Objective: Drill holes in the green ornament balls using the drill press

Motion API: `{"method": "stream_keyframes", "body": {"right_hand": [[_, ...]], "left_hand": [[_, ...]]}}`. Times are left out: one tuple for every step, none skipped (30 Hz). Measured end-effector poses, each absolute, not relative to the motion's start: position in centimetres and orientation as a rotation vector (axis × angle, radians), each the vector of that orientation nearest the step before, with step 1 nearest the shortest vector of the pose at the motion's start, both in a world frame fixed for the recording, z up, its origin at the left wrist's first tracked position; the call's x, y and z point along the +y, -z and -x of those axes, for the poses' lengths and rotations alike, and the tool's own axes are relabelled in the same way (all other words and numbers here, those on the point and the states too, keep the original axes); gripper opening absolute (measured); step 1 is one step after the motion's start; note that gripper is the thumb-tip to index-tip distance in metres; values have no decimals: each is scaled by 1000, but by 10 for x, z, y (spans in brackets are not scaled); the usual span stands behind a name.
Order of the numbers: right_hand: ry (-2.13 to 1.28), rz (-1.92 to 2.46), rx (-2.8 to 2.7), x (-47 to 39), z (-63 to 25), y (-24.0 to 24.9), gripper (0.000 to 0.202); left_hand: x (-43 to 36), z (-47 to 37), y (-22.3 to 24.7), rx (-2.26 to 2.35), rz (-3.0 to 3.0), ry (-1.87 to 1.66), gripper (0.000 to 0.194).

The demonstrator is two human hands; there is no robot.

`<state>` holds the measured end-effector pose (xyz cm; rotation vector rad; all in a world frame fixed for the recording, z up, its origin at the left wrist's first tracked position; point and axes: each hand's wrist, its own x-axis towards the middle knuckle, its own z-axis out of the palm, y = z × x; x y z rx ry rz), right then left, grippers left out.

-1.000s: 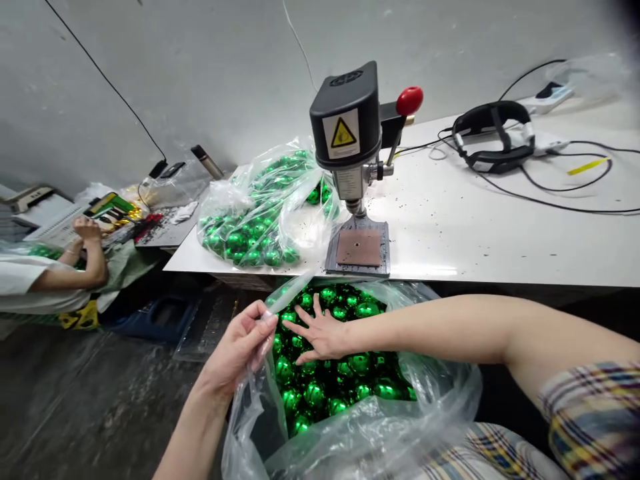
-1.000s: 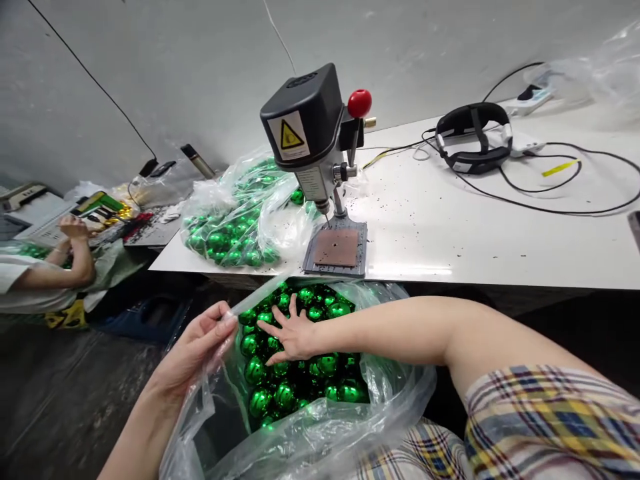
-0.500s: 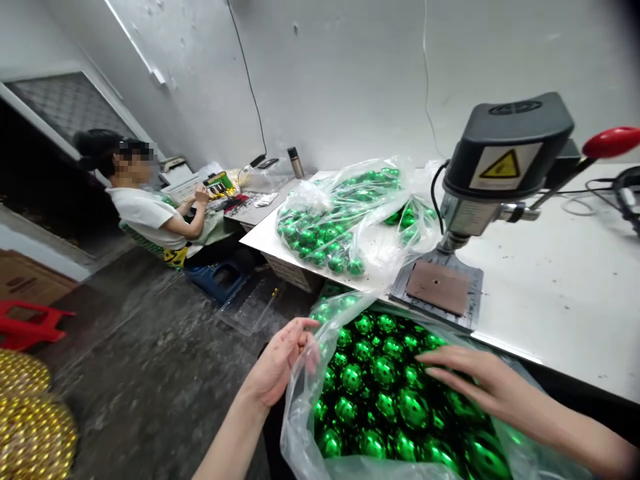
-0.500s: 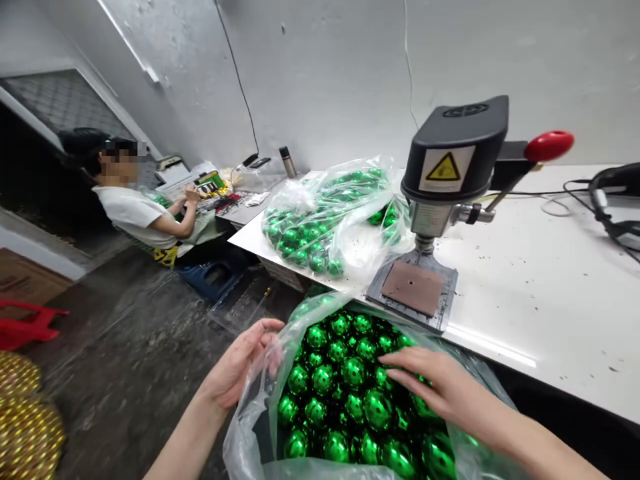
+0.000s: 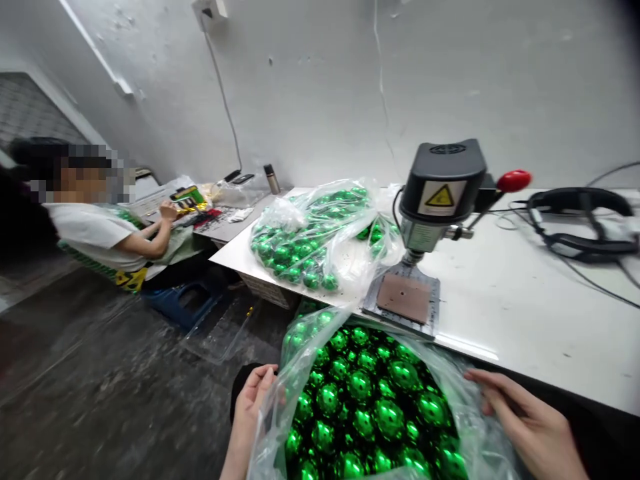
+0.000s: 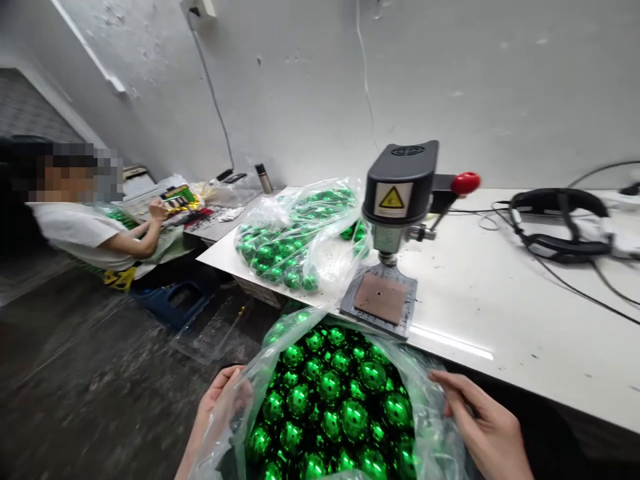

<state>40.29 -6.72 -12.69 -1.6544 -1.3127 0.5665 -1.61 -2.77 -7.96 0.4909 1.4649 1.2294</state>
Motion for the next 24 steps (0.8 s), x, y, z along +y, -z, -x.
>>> {"method": "stream_keyframes", "body": {"right_hand": [[-584,1636,-1302,-63,-403,120,27],[-589,1619,-1283,-59,-403,114,26],[-590,1606,-1262,-54,-405,109,26],[-584,1601,-1247,-49,-407,105,26],[-575,1602,-1241,-44,-408,101,26],[-560,1609,-1249,-40,-409,98,26],[-541,1615,-1271,-35,-410,95,26],[-520,1619,-1305,-29,-409,91,26],[-497,1623,-1348,-24,-408,88,26],[-479,1628,-1399,-18,-407,86,26],[-466,1633,-1447,-12,-405,84,28],[-457,1638,-1490,-6,-403,83,29],[-456,1645,-1527,1,-402,84,31],[-458,1654,-1559,7,-401,85,32],[-463,1662,-1586,13,-400,86,34],[-464,1672,-1610,18,-399,89,36],[-458,1688,-1636,23,-398,92,38],[-445,1708,-1660,27,-397,95,39],[-423,1731,-1680,30,-396,98,40],[-400,1755,-1698,33,-394,101,40],[-376,1777,-1713,34,-393,104,39],[-355,1797,-1727,35,-391,106,38],[-337,1815,-1739,36,-389,109,36],[-320,1832,-1747,36,-387,111,35]], "left_hand": [[-26,13,77,1477,-481,-1223,67],[-25,9,73,1488,-471,-1225,68],[-23,6,71,1495,-463,-1229,69],[-22,3,68,1504,-457,-1228,69],[-20,2,67,1515,-458,-1227,69],[-19,1,66,1528,-471,-1232,68],[-17,1,65,1543,-493,-1248,67],[-15,2,64,1557,-530,-1268,66],[-13,3,63,1572,-581,-1286,65],[-9,5,62,1592,-646,-1300,63],[-4,8,60,1617,-726,-1310,62],[2,10,58,1645,-818,-1312,61],[9,11,55,1673,-919,-1310,60],[17,11,53,1689,-1023,-1304,59],[27,10,51,1687,-1120,-1295,59],[36,8,49,1663,-1207,-1278,60],[47,5,47,1619,-1284,-1249,61],[58,0,46,1559,-1349,-1207,62],[68,-6,45,1491,-1405,-1154,64],[79,-12,45,1425,-1450,-1089,65],[88,-20,44,1365,-1486,-1012,66],[98,-27,44,1312,-1512,-923,67],[106,-35,45,1270,-1529,-829,67],[112,-43,45,1246,-1543,-733,66]]}}
